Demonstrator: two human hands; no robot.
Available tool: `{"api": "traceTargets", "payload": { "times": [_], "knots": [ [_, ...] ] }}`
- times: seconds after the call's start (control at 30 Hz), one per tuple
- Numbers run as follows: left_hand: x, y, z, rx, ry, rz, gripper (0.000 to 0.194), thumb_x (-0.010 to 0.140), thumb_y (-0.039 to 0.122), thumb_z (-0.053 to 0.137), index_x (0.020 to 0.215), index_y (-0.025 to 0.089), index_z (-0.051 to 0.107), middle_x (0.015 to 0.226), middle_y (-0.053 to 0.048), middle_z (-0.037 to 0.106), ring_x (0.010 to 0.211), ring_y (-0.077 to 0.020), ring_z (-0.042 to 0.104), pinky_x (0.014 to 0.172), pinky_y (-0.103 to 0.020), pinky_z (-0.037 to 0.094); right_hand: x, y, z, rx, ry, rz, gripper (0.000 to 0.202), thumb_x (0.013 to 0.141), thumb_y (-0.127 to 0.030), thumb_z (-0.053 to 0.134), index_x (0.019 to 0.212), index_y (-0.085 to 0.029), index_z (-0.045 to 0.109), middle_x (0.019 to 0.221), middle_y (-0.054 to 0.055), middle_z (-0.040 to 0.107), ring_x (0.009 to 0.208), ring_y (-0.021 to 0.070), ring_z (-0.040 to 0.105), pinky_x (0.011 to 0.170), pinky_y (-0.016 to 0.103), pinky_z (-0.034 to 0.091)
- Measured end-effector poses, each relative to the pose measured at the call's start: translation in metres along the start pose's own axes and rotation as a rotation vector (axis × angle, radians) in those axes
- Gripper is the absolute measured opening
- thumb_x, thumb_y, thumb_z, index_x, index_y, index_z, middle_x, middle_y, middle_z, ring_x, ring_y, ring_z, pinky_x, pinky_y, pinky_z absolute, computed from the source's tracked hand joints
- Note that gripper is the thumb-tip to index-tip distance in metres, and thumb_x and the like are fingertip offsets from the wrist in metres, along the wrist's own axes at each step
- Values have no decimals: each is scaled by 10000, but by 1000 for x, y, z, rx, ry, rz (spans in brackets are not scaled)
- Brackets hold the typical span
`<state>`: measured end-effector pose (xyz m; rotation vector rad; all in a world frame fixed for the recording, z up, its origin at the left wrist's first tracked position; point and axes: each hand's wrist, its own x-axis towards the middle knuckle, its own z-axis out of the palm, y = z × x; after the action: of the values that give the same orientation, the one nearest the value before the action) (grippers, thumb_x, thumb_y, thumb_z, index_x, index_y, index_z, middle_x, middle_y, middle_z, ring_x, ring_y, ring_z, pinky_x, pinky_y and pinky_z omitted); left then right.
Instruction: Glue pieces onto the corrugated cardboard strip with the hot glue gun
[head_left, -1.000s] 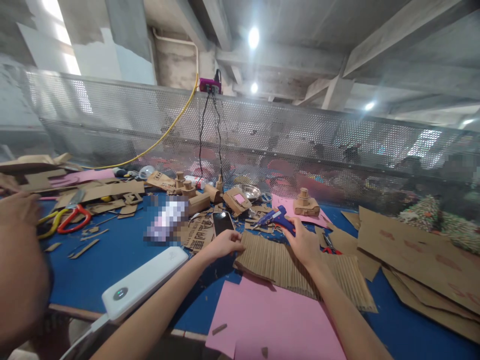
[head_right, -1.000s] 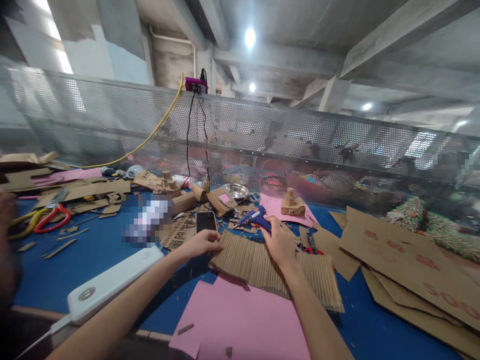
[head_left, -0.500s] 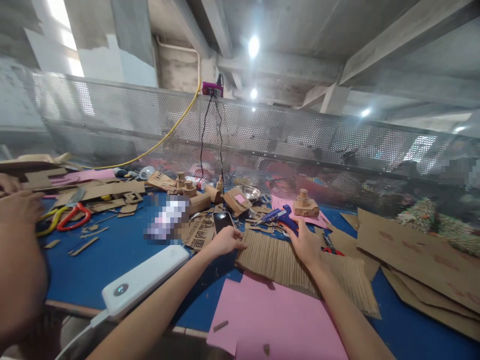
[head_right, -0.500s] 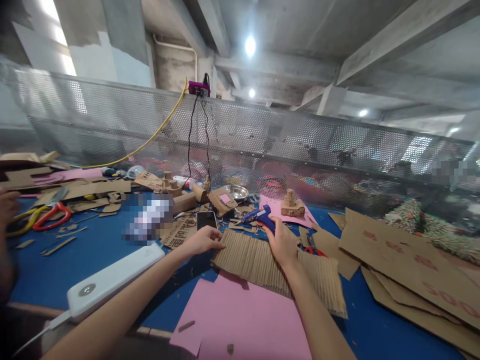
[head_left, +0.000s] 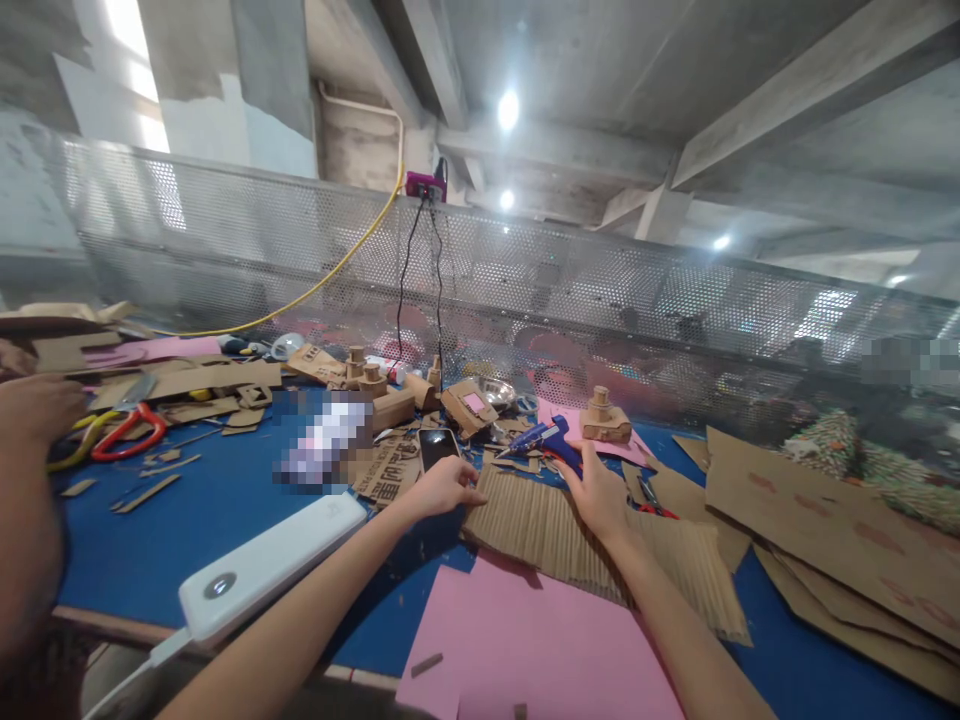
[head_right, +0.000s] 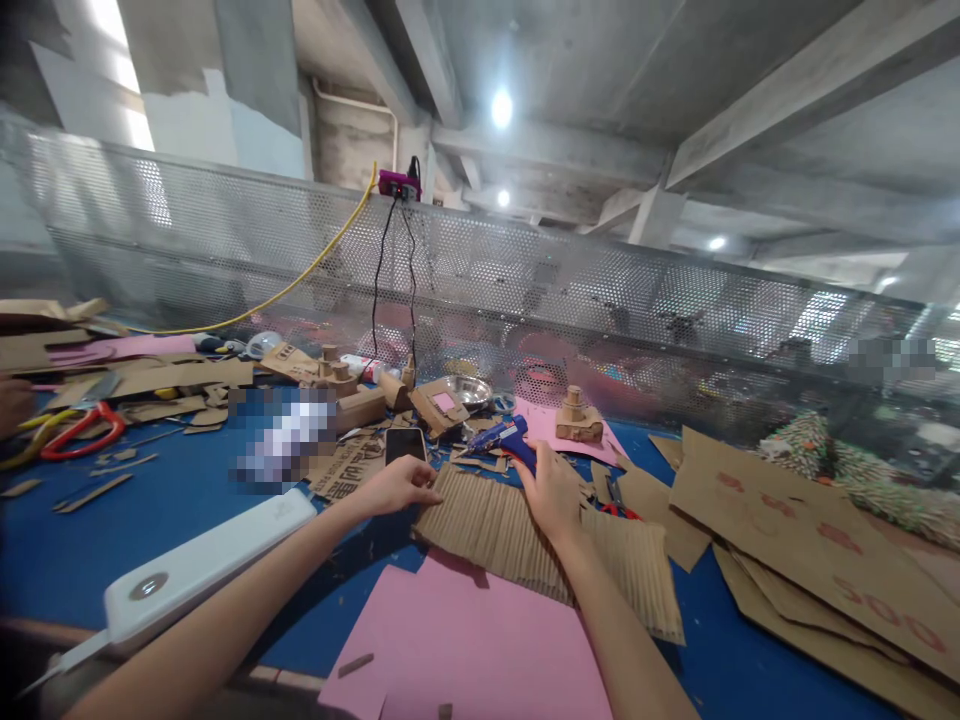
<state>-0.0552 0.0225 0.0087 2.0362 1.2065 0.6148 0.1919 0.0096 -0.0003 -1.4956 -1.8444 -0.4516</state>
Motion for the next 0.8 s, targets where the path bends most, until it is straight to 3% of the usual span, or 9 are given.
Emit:
{"api": "traceTargets", "payload": {
  "times": [0.17,0.43,0.6,0.8],
  "knots": [
    [-1,-1,-2,22,9,8,348,577,453,603,520,152,438,439,65,338,451,-72,307,442,-210,210,0,0,-1,16,11,22,394,821,-487,350,1022,-169,470,804,77,641,691,204,600,536,252,361],
    [0,-7,0,-16,-48,-70,326,578,456,594,646,145,525,476,43,467,403,-103,447,419,-210,285,2,-3,-3,11,-1,41,375,824,-484,346,1000,-173,462,764,72,642,652,206,600,494,239,325],
    [3,-6,6,12,31,-65,314,585,434,596,674,135,561,463,47,465,400,-99,446,419,-209,290,3,-6,-12,-8,-35,2,337,828,-467,348,986,-193,465,757,47,639,592,186,592,469,228,291],
    [2,-3,12,-63,44,-73,274,591,384,585,699,135,553,469,50,475,405,-100,450,421,-211,302,3,-6,-18,-94,17,10,321,823,-451,376,1001,-199,464,725,39,639,553,181,583,445,225,242]
  ]
}}
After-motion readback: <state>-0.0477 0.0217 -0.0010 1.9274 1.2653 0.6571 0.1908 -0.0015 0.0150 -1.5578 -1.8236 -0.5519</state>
